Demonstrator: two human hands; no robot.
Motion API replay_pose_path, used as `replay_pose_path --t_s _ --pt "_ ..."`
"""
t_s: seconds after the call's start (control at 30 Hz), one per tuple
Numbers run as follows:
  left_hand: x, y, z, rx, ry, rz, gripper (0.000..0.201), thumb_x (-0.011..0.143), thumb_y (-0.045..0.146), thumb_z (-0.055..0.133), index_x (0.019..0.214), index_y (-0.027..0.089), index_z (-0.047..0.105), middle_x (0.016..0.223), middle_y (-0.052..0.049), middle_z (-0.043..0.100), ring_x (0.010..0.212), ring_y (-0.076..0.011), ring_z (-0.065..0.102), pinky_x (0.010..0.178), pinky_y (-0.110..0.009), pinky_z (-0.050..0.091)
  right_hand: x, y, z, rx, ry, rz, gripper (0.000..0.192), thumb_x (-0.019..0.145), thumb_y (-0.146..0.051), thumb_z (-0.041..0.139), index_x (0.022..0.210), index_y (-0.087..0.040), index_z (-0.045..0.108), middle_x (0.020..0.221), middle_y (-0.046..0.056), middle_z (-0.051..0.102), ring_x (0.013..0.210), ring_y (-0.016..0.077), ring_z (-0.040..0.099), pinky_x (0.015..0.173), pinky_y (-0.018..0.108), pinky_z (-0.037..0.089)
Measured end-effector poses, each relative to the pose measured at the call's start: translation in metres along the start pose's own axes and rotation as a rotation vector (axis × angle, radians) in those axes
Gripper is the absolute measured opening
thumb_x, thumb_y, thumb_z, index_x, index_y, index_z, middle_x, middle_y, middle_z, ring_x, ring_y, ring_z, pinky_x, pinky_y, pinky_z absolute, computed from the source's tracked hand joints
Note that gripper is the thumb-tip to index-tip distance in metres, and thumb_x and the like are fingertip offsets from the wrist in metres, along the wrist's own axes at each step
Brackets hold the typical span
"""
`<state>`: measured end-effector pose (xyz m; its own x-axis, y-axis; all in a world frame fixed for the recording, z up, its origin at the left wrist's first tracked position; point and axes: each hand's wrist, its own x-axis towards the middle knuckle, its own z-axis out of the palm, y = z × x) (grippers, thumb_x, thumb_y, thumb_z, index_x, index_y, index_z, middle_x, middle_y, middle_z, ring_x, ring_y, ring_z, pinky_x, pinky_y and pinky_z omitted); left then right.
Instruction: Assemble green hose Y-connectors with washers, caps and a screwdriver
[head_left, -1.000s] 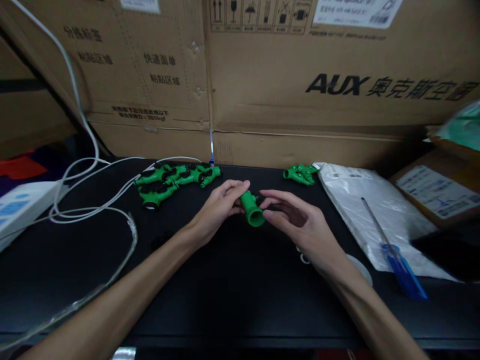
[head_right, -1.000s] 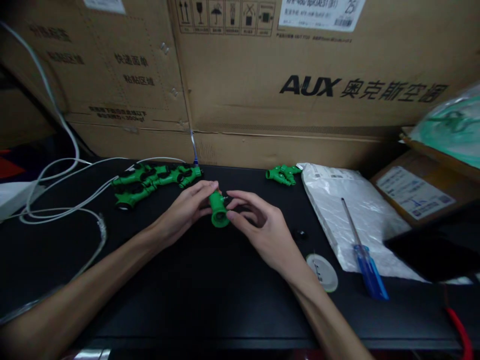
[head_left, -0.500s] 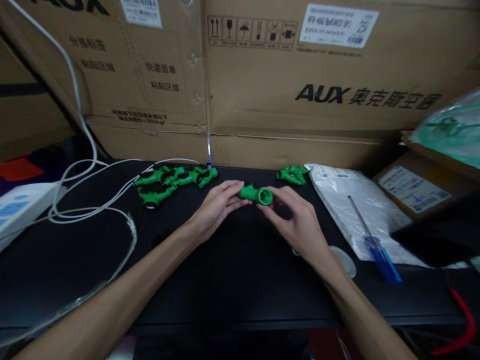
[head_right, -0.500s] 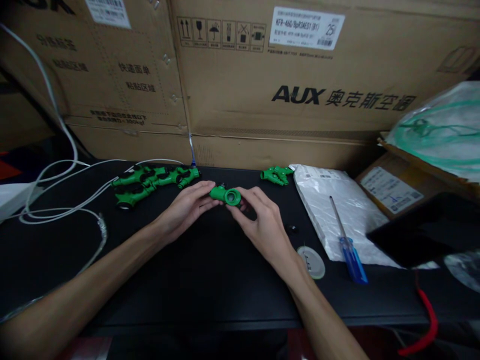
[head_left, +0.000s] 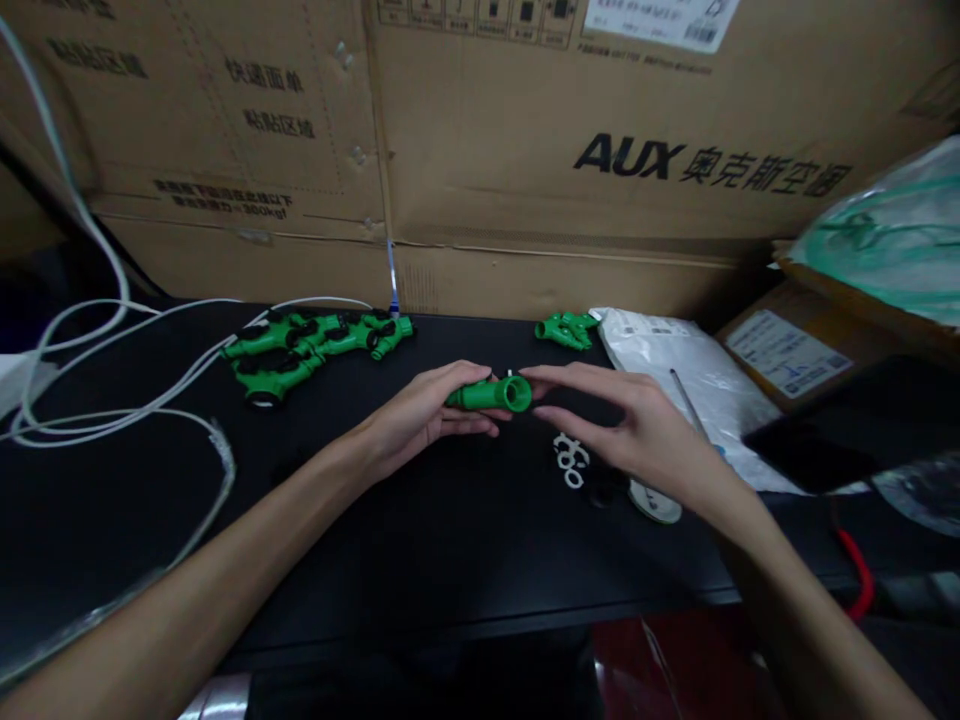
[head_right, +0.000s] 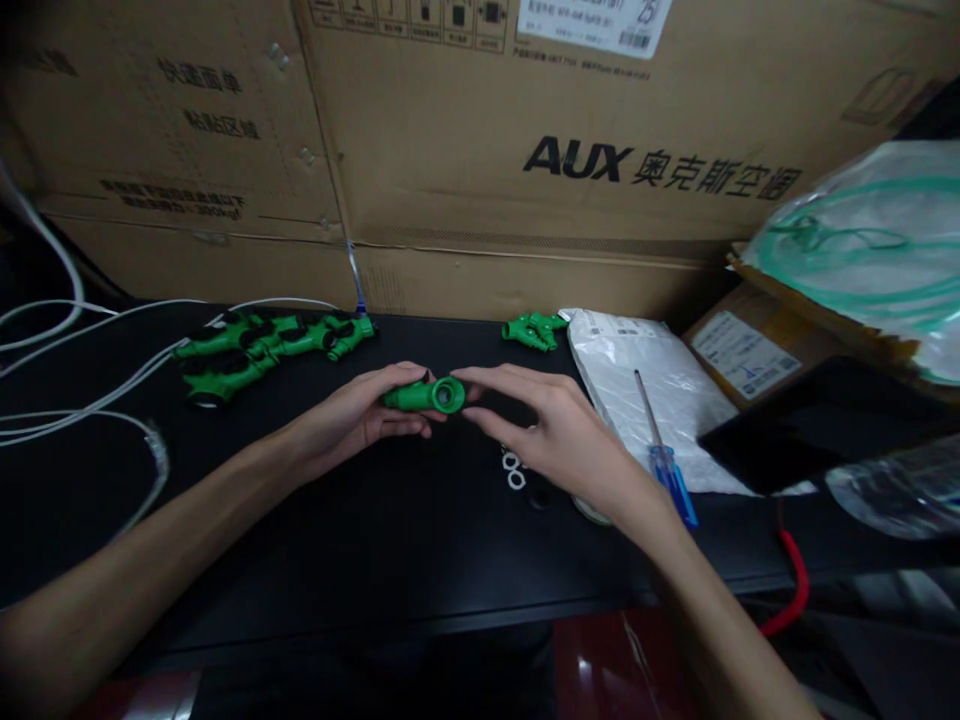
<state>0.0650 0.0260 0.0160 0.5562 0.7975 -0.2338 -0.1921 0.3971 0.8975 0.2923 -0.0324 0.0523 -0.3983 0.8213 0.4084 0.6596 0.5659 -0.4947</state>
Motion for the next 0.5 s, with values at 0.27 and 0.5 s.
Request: replay_pose_path --t_s 0.27,0.5 --pt "-0.001 -0.005 0.001 0.079 -0.016 0.068 0.018 0.082 0.025 0.078 0.095 0.019 0.066 0.096 -0.003 0.071 0.085 -0.0169 0.073 0.082 -0.031 0.055 -0.047 0.047 -0.032 -0.185 -0.068 0.169 0.025 0.096 -0.04 0.063 0.11 -0.024 0.076 0.108 0.01 0.077 0.099 0.0272 0.071 0.09 0.046 0.056" --pt "0.001 -0.009 0.0 0.079 0.037 0.118 0.056 0.074 0.023 0.087 0.117 0.02 0.05 0.105 -0.009 0.075 0.102 -0.0214 0.072 0.091 -0.035 0.053 -0.043 0.055 -0.016 -0.241 -0.236 0.03 0.026 0.095 -0.027 0.062 0.115 -0.026 0.078 0.103 0.011 0.07 0.097 0.0263 0.066 0.086 0.044 0.056"
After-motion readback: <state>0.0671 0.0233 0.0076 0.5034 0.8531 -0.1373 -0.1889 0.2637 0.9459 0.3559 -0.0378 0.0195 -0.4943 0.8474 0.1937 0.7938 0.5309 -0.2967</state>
